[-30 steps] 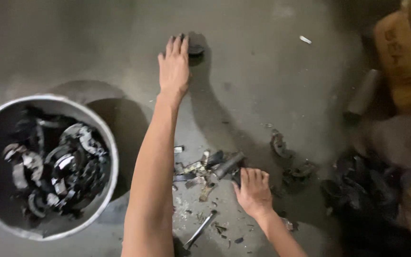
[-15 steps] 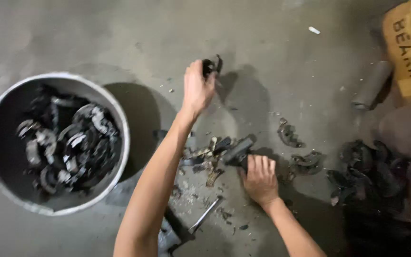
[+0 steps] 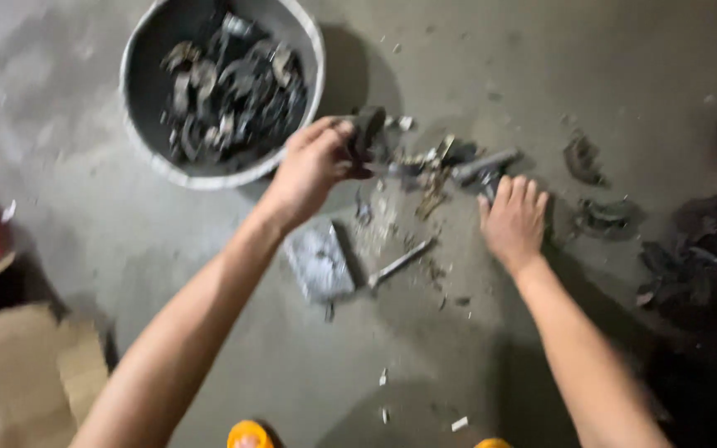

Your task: The person kneels on a concrete workshop floor and hammers used brake shoe assemblies on a small steel block to knock out rivets and separate the lining pieces. They work the parts one at a time and toss the processed pieces into a large metal basin filled with similar parts.

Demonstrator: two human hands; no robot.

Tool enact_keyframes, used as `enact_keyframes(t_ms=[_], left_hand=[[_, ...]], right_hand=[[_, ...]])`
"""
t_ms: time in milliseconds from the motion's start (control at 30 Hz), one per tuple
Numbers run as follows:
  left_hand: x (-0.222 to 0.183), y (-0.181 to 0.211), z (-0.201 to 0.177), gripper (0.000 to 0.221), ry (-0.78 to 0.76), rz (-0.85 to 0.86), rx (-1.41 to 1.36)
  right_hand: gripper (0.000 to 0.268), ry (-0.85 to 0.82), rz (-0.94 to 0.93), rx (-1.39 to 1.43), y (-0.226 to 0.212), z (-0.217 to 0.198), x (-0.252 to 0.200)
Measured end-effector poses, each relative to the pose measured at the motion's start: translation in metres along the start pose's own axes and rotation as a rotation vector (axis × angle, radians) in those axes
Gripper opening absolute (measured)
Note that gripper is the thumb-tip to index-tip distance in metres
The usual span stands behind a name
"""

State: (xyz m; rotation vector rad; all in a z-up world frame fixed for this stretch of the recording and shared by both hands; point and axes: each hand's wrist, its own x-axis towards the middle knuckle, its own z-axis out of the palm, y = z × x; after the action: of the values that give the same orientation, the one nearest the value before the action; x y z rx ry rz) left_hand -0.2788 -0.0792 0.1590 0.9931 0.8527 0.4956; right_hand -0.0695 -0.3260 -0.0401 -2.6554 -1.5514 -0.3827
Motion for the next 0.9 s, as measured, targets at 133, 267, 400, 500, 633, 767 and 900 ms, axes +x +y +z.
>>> enact_keyframes(t_ms=[133, 267, 400, 500, 633, 767, 900], left_hand=[[-0.054, 0.003, -0.056, 0.027, -0.022, 0.12, 0.267], [-0.117, 0.021, -0.095, 0.019, -0.054, 0.218, 1.181], [-0.159, 0.014, -0.14, 0.012, -0.089, 0.149, 1.321], [-0.17, -0.012, -0.179, 0.014, -0.167, 0.243, 1.249], [-0.166, -0.06, -0.212, 0.021, -0.248, 0.422, 1.281], [-0.134, -0.132, -0.236, 0.01, -0.21, 0.413, 1.17], [-0.108, -0.167, -0.206, 0.018, -0.077, 0.506, 0.967]], right_hand=[[0.052, 0.121, -0.067, 0.008, 0.008, 0.018, -0.004], [0.046, 0.074, 0.07, 0.054, 0.002, 0.023, -0.021], [0.034, -0.104, 0.351, 0.114, 0.003, 0.036, -0.025], [0.03, -0.136, 0.498, 0.608, -0.018, 0.005, -0.036], [0.026, -0.34, 0.678, 0.893, -0.16, -0.143, -0.073], [0.046, -0.556, 0.404, 1.248, -0.23, -0.13, -0.084], [0.037, -0.413, 0.354, 0.821, -0.242, -0.171, -0.049]])
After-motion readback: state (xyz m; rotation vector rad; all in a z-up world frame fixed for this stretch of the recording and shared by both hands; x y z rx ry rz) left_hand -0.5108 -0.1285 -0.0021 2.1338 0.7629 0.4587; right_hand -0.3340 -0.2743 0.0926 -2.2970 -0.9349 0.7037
